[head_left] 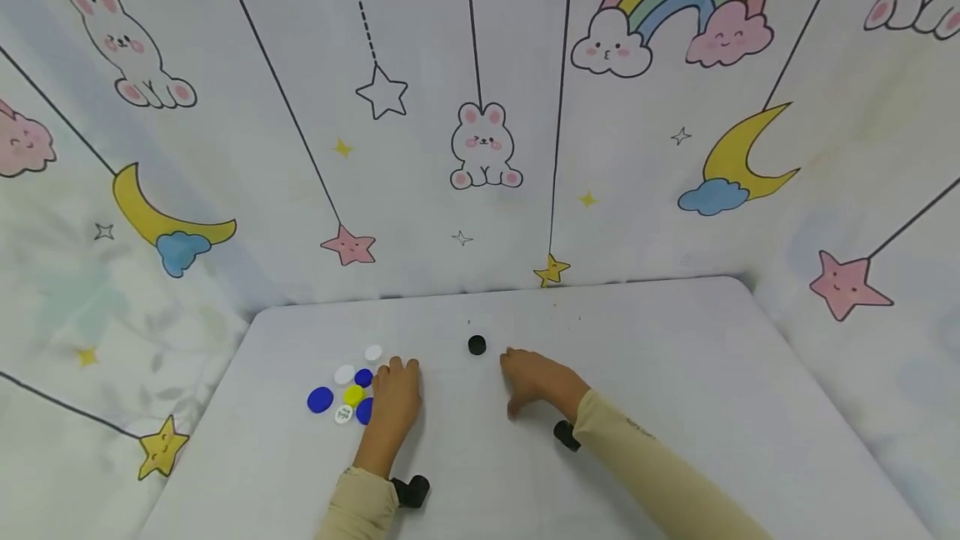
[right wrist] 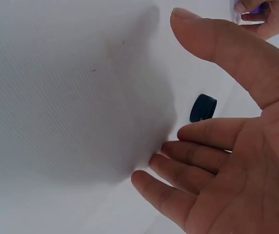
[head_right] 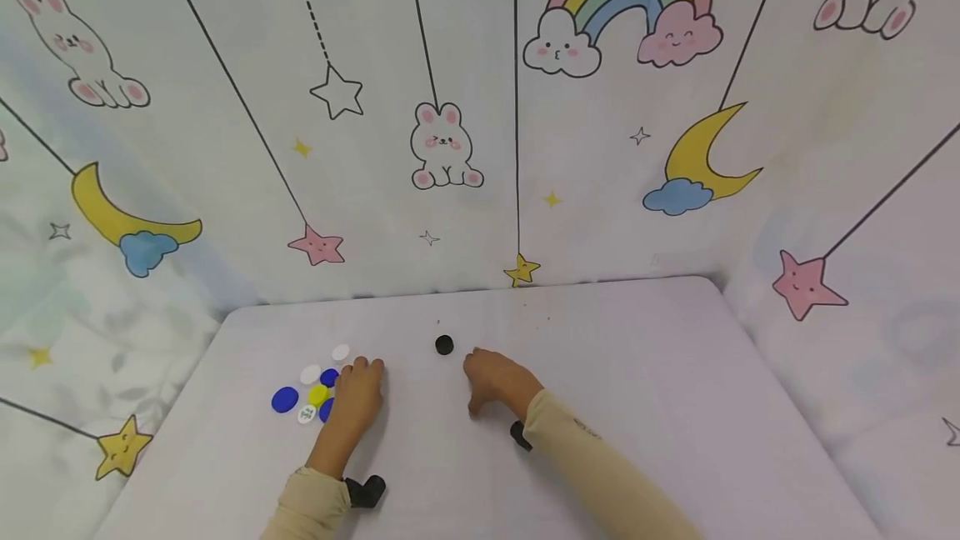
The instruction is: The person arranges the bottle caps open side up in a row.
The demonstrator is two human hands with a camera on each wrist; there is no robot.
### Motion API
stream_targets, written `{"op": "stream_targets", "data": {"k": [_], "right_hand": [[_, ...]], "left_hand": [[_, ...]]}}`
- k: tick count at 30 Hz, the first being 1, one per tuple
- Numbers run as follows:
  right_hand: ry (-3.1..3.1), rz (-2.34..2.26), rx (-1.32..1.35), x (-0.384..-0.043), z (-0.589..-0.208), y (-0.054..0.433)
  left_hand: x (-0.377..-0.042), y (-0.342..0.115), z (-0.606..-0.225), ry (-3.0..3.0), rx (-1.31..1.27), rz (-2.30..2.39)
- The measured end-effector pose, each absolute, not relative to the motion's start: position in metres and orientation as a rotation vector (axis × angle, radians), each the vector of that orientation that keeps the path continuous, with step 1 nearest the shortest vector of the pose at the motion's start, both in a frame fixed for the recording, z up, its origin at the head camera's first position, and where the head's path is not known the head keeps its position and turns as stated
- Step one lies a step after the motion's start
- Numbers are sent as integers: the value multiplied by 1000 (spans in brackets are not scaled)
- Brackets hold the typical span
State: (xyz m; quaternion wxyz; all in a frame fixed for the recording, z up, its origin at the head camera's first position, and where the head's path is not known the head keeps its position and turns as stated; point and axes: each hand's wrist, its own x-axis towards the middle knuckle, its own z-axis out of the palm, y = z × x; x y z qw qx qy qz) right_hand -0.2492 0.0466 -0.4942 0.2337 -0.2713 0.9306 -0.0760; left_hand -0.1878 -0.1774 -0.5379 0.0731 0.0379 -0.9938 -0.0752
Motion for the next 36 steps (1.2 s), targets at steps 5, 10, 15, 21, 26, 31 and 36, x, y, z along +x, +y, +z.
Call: {"op": "stream_targets", "data": {"k": [5,10,15,21,26,31,36], "right_hand": [[2543,-222,-745,-251,-493,46],[2542,-228,-776,-253,-490,52],[2597,-284,-741,-255,-482,62],[2711,-284,-772,-254,-482,63],[2841,-257,-718,-253,-486,65],[2838,-322,-709,-251,-489,65],[2823,-328,-704,-249,-491,64]], "left_hand": [[-183,-176,-541,-2924,122,-223],[-171,-178,-537,-2878,187,-129],[-168,-179,-534,-2903,190,-93],[-168,-182,-530,-2918,138,-68],[-171,-178,-529,-2867,51,-135],[-176,-172,-528,-2723,15,-309],[-181,-167,-526,-2693,21,-417]]}}
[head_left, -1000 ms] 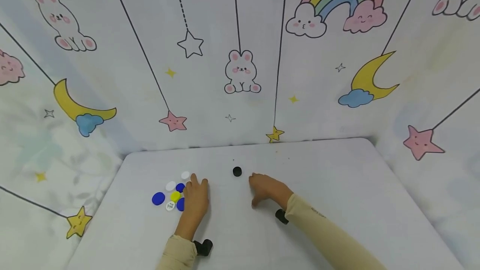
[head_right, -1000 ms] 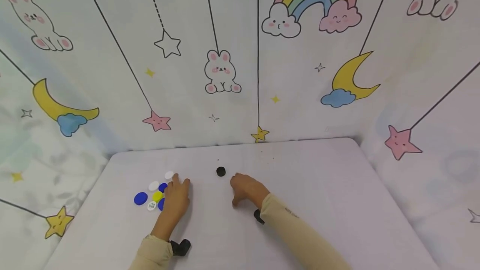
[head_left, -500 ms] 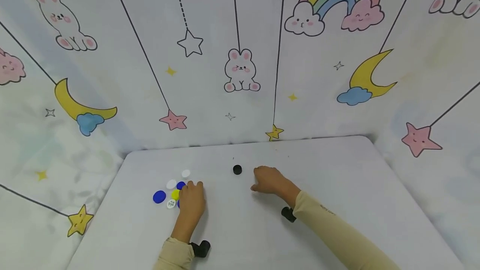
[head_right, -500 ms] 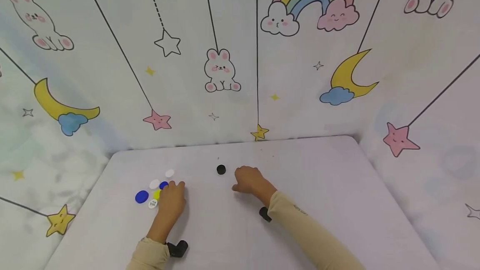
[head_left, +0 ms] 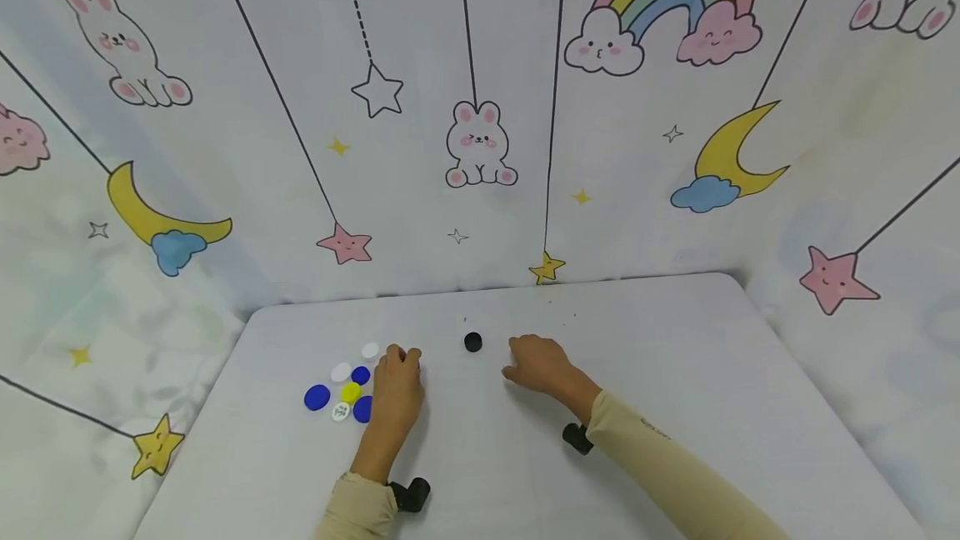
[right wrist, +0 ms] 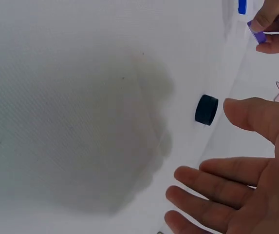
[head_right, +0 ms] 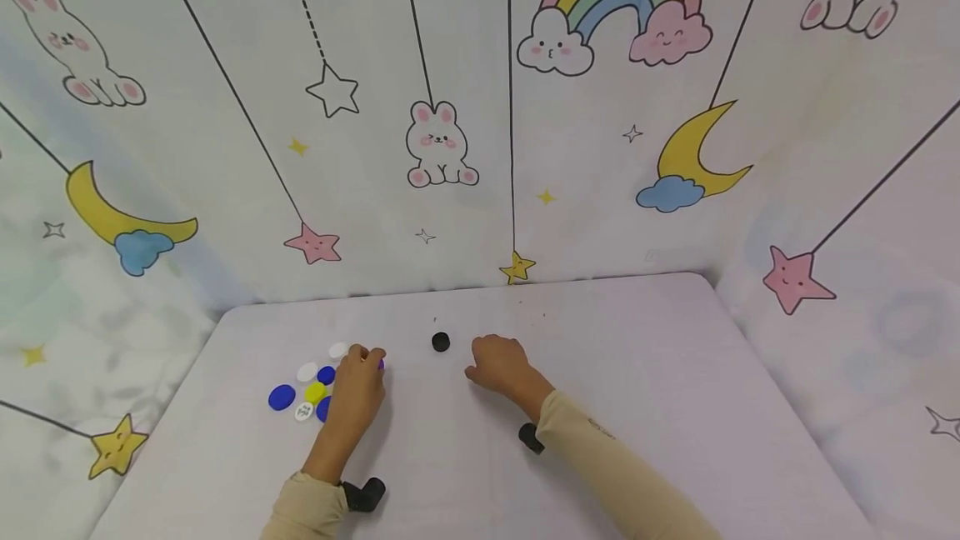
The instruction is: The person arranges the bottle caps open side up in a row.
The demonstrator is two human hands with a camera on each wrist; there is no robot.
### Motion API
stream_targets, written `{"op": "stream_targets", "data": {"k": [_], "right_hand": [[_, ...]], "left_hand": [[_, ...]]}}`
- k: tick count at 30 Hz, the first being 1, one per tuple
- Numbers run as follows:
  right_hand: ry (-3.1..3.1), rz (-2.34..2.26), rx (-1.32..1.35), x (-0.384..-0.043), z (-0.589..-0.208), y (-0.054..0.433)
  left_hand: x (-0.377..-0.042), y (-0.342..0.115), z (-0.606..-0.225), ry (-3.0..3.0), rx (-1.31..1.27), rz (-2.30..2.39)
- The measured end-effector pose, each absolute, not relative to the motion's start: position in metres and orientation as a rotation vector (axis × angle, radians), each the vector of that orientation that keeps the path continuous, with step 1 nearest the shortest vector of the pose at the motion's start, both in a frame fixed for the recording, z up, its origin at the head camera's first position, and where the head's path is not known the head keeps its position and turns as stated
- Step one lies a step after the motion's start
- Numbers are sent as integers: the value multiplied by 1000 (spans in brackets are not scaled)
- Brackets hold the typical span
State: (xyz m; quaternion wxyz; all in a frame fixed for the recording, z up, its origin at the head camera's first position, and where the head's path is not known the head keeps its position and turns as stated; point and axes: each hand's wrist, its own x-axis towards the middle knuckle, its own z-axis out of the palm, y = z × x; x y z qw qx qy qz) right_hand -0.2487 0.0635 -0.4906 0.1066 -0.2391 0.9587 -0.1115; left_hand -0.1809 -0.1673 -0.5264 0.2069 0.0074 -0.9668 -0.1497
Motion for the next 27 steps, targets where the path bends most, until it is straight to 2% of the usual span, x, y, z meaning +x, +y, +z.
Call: {"op": "stream_targets", "data": {"k": [27], "right_hand": [[2810,-464,-718,-242,-497,72]], "left_hand": [[-196,-128,-529,-2612,-125,-668]]}}
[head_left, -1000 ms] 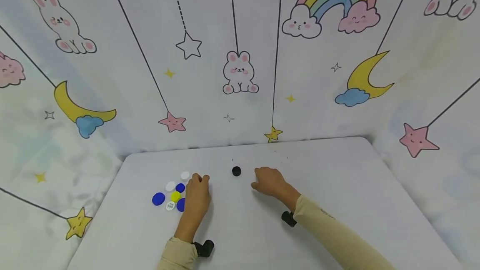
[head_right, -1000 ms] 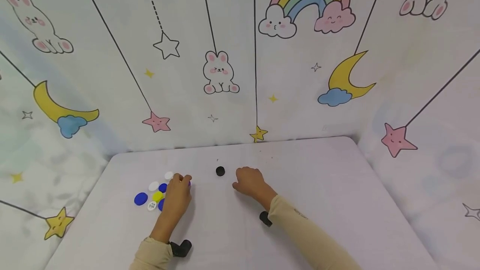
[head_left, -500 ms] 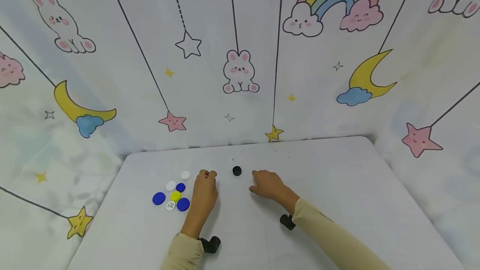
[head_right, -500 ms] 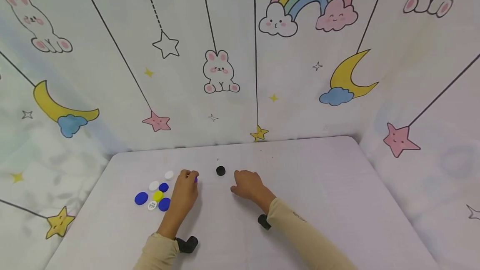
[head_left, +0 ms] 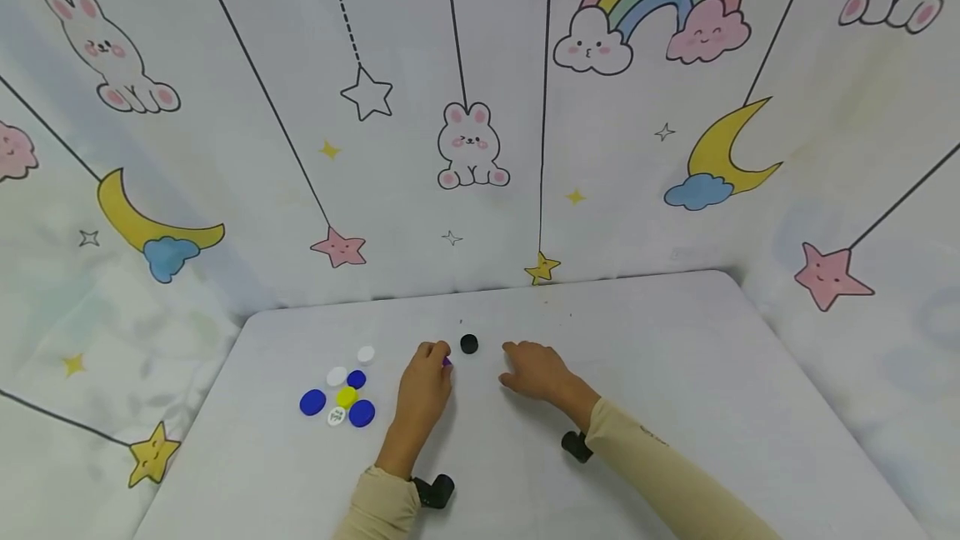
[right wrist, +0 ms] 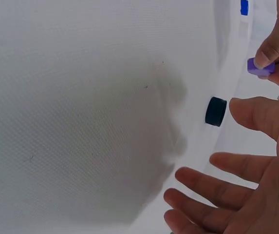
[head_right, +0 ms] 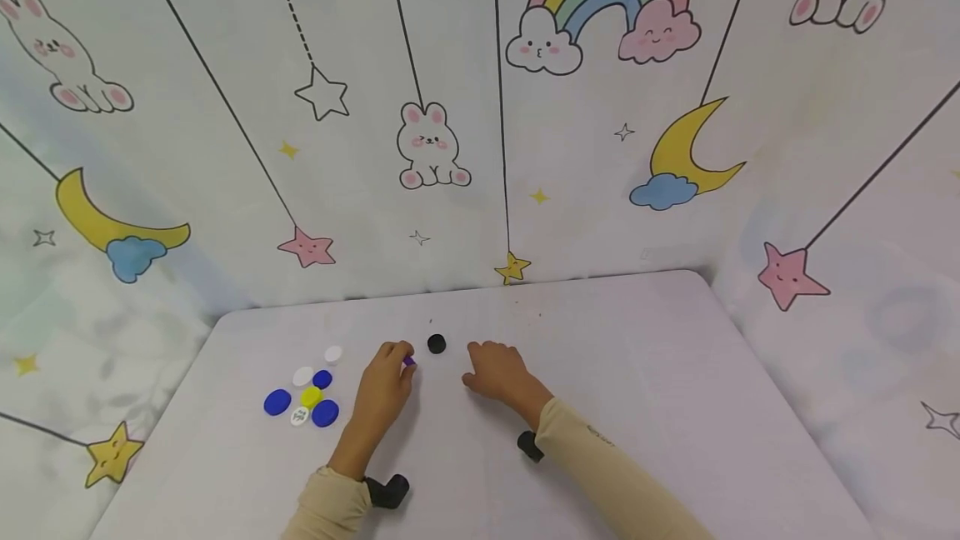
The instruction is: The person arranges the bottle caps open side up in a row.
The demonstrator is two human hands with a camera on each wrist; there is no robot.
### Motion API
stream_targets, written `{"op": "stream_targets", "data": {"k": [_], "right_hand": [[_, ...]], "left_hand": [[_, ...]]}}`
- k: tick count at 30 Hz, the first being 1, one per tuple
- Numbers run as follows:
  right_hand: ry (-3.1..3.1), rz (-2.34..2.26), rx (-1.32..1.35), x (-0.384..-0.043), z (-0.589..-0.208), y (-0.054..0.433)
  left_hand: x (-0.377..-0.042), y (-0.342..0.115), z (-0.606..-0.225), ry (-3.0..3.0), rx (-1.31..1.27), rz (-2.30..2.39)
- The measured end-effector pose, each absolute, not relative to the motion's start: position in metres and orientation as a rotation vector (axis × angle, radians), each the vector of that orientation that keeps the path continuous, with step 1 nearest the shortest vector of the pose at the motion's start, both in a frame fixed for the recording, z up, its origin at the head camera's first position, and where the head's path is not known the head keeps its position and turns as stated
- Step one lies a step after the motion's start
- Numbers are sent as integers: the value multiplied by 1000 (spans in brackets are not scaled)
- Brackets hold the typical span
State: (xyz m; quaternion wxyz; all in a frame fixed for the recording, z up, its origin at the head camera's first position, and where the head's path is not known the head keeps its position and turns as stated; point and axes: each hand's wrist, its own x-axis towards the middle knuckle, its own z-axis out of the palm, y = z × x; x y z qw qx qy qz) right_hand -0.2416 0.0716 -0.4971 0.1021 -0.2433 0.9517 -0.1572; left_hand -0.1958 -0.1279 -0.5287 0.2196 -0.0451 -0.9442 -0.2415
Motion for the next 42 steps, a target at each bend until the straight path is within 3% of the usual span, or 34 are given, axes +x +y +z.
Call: {"op": "stream_targets", "data": {"k": [20,35,42], "right_hand": [[2821,-629,-873,-245,-509,72],[2751,-1202,-920,-253,-507,71],[2684,-1386,-809,-253,-503,71]], "left_hand": [[-214,-91,-519,-2561,-315,-730],[-217,-85,-525,-2536,-324,-756],[-218,-84,-525,-2534,-339,-743]]}}
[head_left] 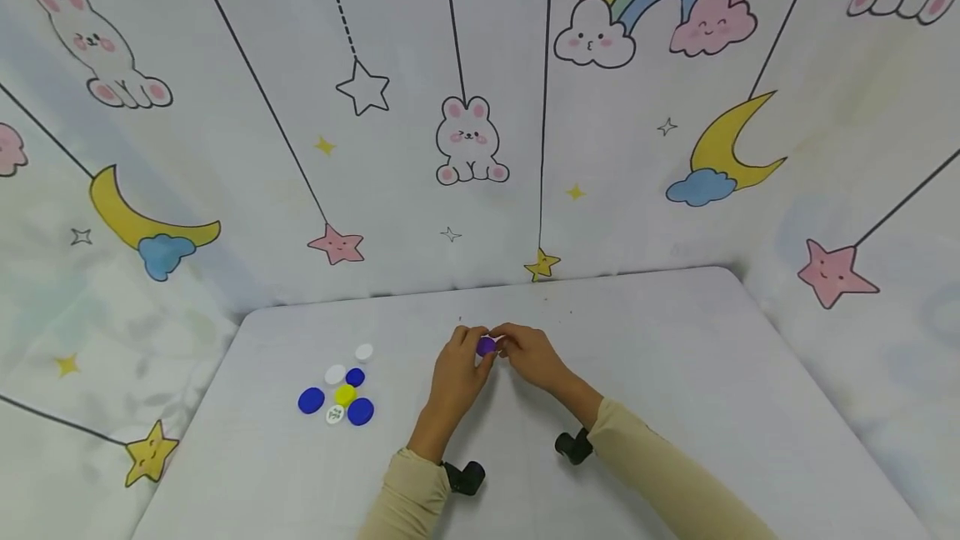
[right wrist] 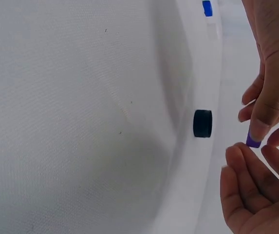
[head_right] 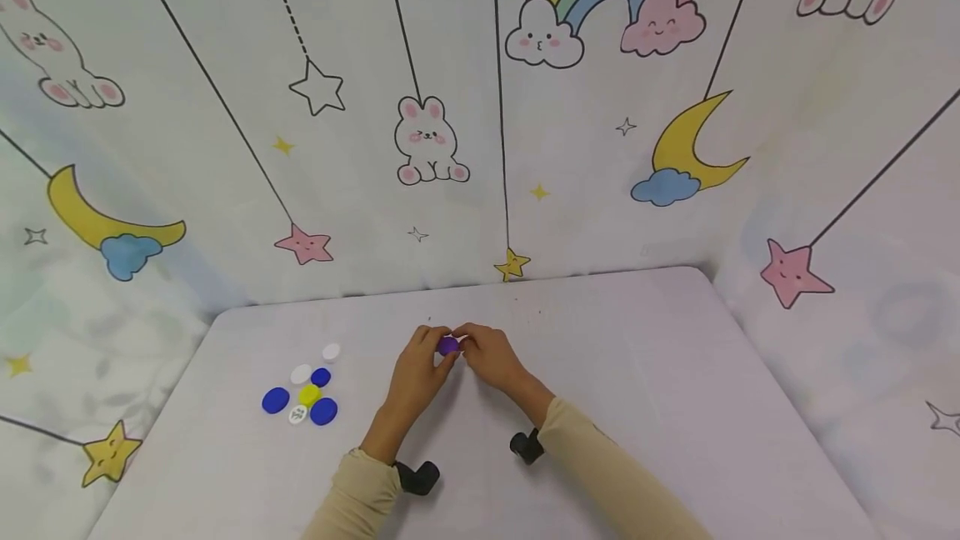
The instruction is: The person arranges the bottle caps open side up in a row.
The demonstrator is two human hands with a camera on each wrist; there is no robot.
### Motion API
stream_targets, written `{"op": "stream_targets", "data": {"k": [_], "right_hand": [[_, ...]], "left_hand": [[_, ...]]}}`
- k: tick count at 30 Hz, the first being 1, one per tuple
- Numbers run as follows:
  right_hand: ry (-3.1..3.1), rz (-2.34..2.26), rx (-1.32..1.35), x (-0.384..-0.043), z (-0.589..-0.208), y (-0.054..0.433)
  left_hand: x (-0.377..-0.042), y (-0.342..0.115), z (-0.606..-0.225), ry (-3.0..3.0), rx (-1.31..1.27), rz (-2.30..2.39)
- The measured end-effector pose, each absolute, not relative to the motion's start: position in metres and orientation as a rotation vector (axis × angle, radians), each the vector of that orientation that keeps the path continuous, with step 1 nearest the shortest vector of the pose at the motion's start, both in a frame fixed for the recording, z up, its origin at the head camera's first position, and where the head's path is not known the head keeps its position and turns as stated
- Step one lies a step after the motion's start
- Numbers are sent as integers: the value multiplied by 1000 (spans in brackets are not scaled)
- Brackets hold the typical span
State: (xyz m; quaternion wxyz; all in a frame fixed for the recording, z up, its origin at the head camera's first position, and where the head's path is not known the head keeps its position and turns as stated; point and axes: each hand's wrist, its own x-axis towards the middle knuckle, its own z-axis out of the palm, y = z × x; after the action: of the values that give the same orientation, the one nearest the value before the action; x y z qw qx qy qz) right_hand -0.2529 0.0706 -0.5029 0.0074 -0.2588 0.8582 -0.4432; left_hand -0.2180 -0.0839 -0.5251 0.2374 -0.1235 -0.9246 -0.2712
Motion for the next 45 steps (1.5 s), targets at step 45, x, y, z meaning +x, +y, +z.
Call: {"op": "stream_targets", "data": {"k": [45], "right_hand": [[2566,-1310,-687,-260,-505,85]], "left_hand": [[-218,-71,-534,-2638,-358,-910]]}}
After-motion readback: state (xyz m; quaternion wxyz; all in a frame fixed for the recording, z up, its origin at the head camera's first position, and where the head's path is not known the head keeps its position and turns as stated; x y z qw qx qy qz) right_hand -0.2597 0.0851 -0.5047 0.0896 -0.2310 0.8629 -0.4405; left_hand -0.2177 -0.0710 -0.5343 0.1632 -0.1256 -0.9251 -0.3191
